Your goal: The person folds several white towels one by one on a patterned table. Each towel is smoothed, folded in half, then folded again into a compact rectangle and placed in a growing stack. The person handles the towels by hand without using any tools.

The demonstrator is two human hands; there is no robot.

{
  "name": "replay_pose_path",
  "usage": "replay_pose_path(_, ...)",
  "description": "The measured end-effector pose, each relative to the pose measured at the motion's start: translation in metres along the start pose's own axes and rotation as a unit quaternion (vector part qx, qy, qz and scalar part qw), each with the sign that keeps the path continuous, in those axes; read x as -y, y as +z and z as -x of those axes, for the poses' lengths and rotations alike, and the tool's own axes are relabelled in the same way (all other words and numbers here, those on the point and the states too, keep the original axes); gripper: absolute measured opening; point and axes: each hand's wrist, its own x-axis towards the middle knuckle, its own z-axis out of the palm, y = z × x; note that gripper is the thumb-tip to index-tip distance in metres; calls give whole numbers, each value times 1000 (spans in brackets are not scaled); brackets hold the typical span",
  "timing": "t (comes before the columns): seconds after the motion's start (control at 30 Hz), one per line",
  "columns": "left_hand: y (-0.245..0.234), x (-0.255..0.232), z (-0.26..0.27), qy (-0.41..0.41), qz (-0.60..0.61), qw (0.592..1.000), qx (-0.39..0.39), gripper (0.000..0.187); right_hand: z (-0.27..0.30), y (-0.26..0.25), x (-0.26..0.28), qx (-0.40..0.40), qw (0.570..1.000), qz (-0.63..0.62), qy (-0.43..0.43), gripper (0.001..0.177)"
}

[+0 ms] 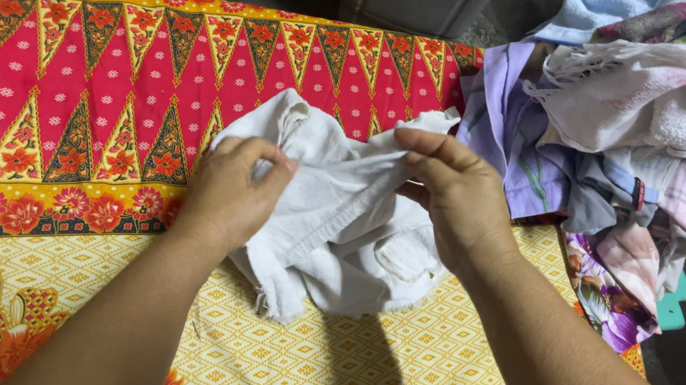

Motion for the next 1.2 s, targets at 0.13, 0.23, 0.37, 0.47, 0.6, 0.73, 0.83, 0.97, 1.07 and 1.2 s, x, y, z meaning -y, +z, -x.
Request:
replay_pose_path(0.13,6,1,-11,106,16,986,-130,58,3,0,13,31,994,-95,38,24)
replay_pose_path(0.23,10,-6,-23,-48,-81,994,-48,94,7,0,23,48,983,-159,74,26)
replay_pose_path(0.37,19,-1,-28,-219,-133,960,113,59,7,-4,36,60,971,-205,108,22)
replay_pose_path(0.47,23,22,-25,-178,-93,978,58,41,0,-13,42,27,963,-238,125,20)
replay_pose_path(0.6,5,65,-36,-277,447,842,-124,39,-17,-35,39,-57,953,-261,141,24)
replay_pose_path(0.73,-23,84,-28,-244,424,851,-190,45,-28,-53,33,116,925,-358,53,34)
replay_pose_path(0.83,-31,65,-18,-264,-27,938,-222,71,-29,-48,33,-15,969,-227,95,41)
replay_pose_path(0.97,-20,-3,-8,-43,13,980,-192,77,-27,-26,40,16,984,-166,64,38)
replay_pose_path(1.07,3,-55,13,102,75,992,-30,90,-25,-13,46,23,998,-44,34,19)
replay_pose_path(1.2,14,-77,15,90,-76,988,101,39,-26,-12,55,16,999,31,-37,12)
